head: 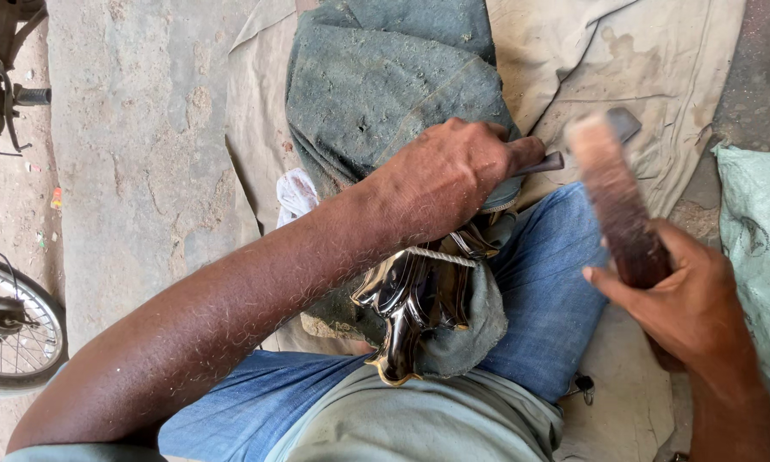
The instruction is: The person sits on the ground and uses a hammer and chisel to shape a shiny metal object resting on a cushioned block. They repeatedly reposition the object and strike it with the hammer to refine its form.
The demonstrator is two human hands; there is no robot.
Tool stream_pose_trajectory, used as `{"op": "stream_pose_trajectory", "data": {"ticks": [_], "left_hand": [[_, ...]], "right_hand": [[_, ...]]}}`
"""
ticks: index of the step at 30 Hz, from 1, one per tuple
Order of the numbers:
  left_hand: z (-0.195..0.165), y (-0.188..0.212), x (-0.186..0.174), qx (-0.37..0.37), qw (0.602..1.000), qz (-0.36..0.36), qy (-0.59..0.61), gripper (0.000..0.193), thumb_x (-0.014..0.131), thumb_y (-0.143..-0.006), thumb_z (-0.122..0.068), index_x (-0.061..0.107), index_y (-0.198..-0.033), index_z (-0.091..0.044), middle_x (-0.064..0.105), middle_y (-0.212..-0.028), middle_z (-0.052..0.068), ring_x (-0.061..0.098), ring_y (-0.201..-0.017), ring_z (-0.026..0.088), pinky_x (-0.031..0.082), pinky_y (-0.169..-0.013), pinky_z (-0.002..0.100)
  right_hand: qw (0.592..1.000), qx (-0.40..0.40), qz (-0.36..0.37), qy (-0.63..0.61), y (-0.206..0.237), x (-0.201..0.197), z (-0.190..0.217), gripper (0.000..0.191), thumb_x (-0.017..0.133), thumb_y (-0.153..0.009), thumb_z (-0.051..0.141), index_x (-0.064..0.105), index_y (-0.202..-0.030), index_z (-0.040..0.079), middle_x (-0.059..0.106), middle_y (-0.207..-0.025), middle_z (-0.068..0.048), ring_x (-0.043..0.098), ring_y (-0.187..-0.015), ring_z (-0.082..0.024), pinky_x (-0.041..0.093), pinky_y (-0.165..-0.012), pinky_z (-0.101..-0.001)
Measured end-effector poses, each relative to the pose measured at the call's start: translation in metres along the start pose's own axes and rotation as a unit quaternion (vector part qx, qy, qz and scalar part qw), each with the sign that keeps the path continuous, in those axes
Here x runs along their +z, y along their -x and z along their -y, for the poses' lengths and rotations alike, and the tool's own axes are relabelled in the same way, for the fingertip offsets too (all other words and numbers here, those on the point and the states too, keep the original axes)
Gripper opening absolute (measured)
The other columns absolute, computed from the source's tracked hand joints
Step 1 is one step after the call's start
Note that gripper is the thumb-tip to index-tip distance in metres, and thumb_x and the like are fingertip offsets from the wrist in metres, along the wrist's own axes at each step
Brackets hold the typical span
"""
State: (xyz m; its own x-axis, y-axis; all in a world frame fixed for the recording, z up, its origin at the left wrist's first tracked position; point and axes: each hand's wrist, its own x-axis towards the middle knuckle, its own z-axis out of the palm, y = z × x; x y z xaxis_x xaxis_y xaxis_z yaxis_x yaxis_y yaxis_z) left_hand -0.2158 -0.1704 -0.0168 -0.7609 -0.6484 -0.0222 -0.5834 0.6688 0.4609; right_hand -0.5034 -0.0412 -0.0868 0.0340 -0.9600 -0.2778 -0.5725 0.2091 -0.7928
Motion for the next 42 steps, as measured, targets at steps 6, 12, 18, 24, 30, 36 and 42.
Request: {"op": "stream_pose_trajectory", "data": {"ticks": [6,12,18,24,30,36,42], "left_hand": [[0.001,0.000,-0.001,-0.008,1.000,-0.005,0.012,0.045,0.053,-0.094,0.000,0.061,-0.137,-0.011,0.073,-0.089,0.017,0.076,-0.085,0.034,0.062,-0.073,0.044],[0.003,-0.001,0.002,-0.002,1.000,-0.010,0.017,0.042,0.053,-0.094,0.000,0.064,-0.133,-0.011,0.074,-0.089,0.018,0.076,-0.084,0.034,0.062,-0.073,0.044],[0.008,-0.009,0.011,0.052,0.998,0.009,-0.043,0.033,0.055,-0.093,0.001,0.070,-0.121,-0.008,0.074,-0.085,0.017,0.077,-0.080,0.030,0.062,-0.071,0.042],[0.003,-0.021,0.019,0.024,0.992,0.097,-0.076,0.018,0.053,-0.100,-0.005,0.071,-0.104,-0.007,0.073,-0.089,0.014,0.076,-0.074,0.021,0.063,-0.063,0.033],[-0.001,-0.025,0.025,0.055,0.986,0.104,-0.116,0.015,0.058,-0.096,-0.016,0.069,-0.101,-0.007,0.073,-0.095,0.012,0.074,-0.086,0.022,0.061,-0.074,0.033],[-0.003,-0.023,0.022,0.055,0.986,0.104,-0.116,0.020,0.059,-0.094,-0.018,0.069,-0.110,-0.011,0.071,-0.101,0.012,0.074,-0.089,0.025,0.061,-0.072,0.034],[0.015,-0.006,-0.002,0.014,0.998,0.053,0.037,0.034,0.052,-0.100,-0.005,0.064,-0.132,-0.010,0.074,-0.097,0.017,0.078,-0.081,0.024,0.061,-0.068,0.035]], "right_hand": [[1.000,-0.007,-0.009,0.021,0.002,0.004,0.002,0.033,0.085,-0.077,0.013,0.067,-0.102,0.003,0.071,-0.085,-0.009,0.071,-0.073,-0.016,0.061,-0.062,-0.0317],[0.999,0.018,-0.035,-0.030,0.015,0.022,-0.004,0.031,0.085,-0.078,0.012,0.066,-0.102,0.004,0.071,-0.080,-0.009,0.070,-0.068,-0.016,0.058,-0.059,-0.0323],[0.995,0.034,-0.073,-0.064,0.028,0.038,-0.001,0.031,0.086,-0.078,0.008,0.065,-0.100,0.001,0.070,-0.077,-0.008,0.067,-0.065,-0.016,0.055,-0.059,-0.0321],[0.982,0.085,-0.084,-0.148,0.048,0.064,0.001,0.027,0.084,-0.078,0.006,0.066,-0.097,0.001,0.071,-0.082,-0.009,0.070,-0.064,-0.017,0.061,-0.055,-0.0335],[0.963,0.114,-0.097,-0.222,0.070,0.086,0.000,0.025,0.083,-0.080,0.004,0.065,-0.096,0.000,0.070,-0.079,-0.012,0.069,-0.062,-0.018,0.058,-0.054,-0.0332],[0.959,0.169,-0.071,-0.216,0.079,0.103,-0.006,0.022,0.083,-0.079,-0.001,0.066,-0.094,-0.002,0.070,-0.073,-0.014,0.068,-0.059,-0.020,0.055,-0.053,-0.0344],[0.925,0.117,-0.075,-0.354,0.078,0.092,-0.015,0.041,0.076,-0.083,-0.005,0.058,-0.120,-0.003,0.068,-0.087,-0.012,0.068,-0.075,-0.018,0.058,-0.066,-0.0326]]}}
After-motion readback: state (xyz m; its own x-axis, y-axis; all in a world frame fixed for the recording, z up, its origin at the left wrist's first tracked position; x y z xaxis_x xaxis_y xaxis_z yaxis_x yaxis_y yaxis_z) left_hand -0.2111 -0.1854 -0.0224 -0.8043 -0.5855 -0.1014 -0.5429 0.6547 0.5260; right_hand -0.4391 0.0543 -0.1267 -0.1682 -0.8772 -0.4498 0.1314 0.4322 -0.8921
